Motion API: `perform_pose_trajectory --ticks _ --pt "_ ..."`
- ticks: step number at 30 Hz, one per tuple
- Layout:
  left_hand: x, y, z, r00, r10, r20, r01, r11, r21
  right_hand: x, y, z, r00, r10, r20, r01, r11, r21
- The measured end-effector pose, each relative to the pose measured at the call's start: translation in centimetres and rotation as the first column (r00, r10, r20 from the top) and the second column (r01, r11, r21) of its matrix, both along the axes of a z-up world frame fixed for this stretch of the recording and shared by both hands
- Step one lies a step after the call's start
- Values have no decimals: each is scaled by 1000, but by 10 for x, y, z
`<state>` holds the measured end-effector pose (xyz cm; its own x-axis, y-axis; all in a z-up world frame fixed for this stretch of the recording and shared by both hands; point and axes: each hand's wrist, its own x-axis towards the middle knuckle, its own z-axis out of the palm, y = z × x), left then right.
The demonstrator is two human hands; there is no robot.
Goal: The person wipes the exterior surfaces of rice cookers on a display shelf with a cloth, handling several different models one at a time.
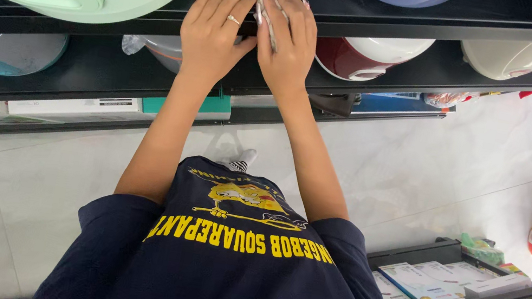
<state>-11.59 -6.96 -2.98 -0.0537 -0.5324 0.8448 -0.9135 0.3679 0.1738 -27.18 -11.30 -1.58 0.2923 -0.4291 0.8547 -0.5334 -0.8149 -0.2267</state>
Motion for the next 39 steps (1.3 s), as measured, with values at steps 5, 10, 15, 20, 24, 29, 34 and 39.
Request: perform_pose_trajectory --ticks 5,10,15,20,24,29,34,39 --pt "-11 13 27 999 44 7 -44 995 91 -35 -26 3 1000 -4 1 4 999 -49" --pt "-28 7 42 996 -75 -43 79 990 120 -56 -47 -8 999 -36 14 37 996 -86" --pt "-46 -47 43 1000 -26 -8 26 1000 16 -61 -52 -17 998 -67 -17 65 996 -68" --pt "-45 -81 49 1000 -14 14 14 999 -50 -70 -60 -15 998 -56 5 56 994 -90" --pt "-39 -87 47 991 -92 -97 95 995 32 -66 -58 -14 997 -67 29 68 997 -33" --pt "-34 -85 45 986 -86 -142 98 992 81 -57 -50 -10 998 -49 32 48 998 45" --pt "-30 -82 40 985 -112 -129 121 990 67 -35 -42 -16 1000 -9 21 9 1000 15" --pt "-33 -80 39 974 -88 -210 106 992 74 -21 -39 -15 998 -15 65 12 999 40"
